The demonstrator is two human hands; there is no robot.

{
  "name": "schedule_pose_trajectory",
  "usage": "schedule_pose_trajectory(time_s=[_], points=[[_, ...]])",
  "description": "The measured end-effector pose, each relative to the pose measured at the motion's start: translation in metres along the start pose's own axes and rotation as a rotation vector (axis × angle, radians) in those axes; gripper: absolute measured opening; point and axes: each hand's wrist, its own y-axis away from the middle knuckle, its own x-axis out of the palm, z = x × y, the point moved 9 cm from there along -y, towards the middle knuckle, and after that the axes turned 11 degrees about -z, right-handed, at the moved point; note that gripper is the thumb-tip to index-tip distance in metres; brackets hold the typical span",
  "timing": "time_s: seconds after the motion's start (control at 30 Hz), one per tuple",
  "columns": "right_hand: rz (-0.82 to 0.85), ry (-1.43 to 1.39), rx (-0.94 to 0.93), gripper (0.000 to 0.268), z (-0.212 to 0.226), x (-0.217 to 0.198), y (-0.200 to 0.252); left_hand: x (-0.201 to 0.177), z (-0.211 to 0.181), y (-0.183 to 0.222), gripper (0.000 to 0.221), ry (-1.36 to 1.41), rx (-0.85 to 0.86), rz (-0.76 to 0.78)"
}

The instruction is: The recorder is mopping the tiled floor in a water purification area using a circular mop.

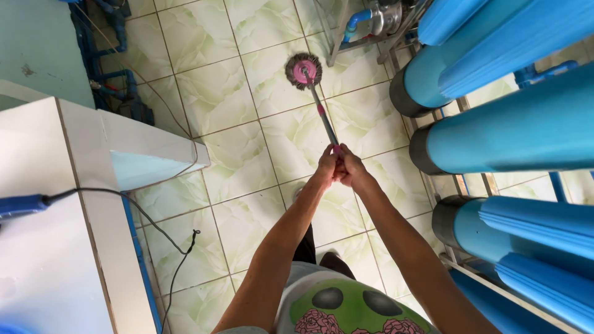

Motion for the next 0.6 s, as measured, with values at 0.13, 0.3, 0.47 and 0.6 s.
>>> schedule_pose_trajectory(time_s=[0.13, 0.3, 0.47, 0.6], points=[[-0.095, 0.041, 0.047, 0.023, -0.032, -0.042, 0.087, -0.008, 0.062, 0.079, 0.05, -0.004, -0.17, -0.061], [-0.069, -0.017, 0.133, 0.016, -0.098, -0.105, 0.161, 0.015, 0.158, 0.16, 0.04, 0.309, -0.403, 0.088], [0.062, -0.003, 0.107, 0.017, -0.102, -0.136, 0.202, 0.04, 0.164, 0.226, 0.038, 0.416, -0.338, 0.106], [-0.034, -0.088, 0.08, 0.016, -0.095, -0.134, 0.202, 0.038, 0.156, 0.226, 0.038, 0.363, -0.298, -0.026]])
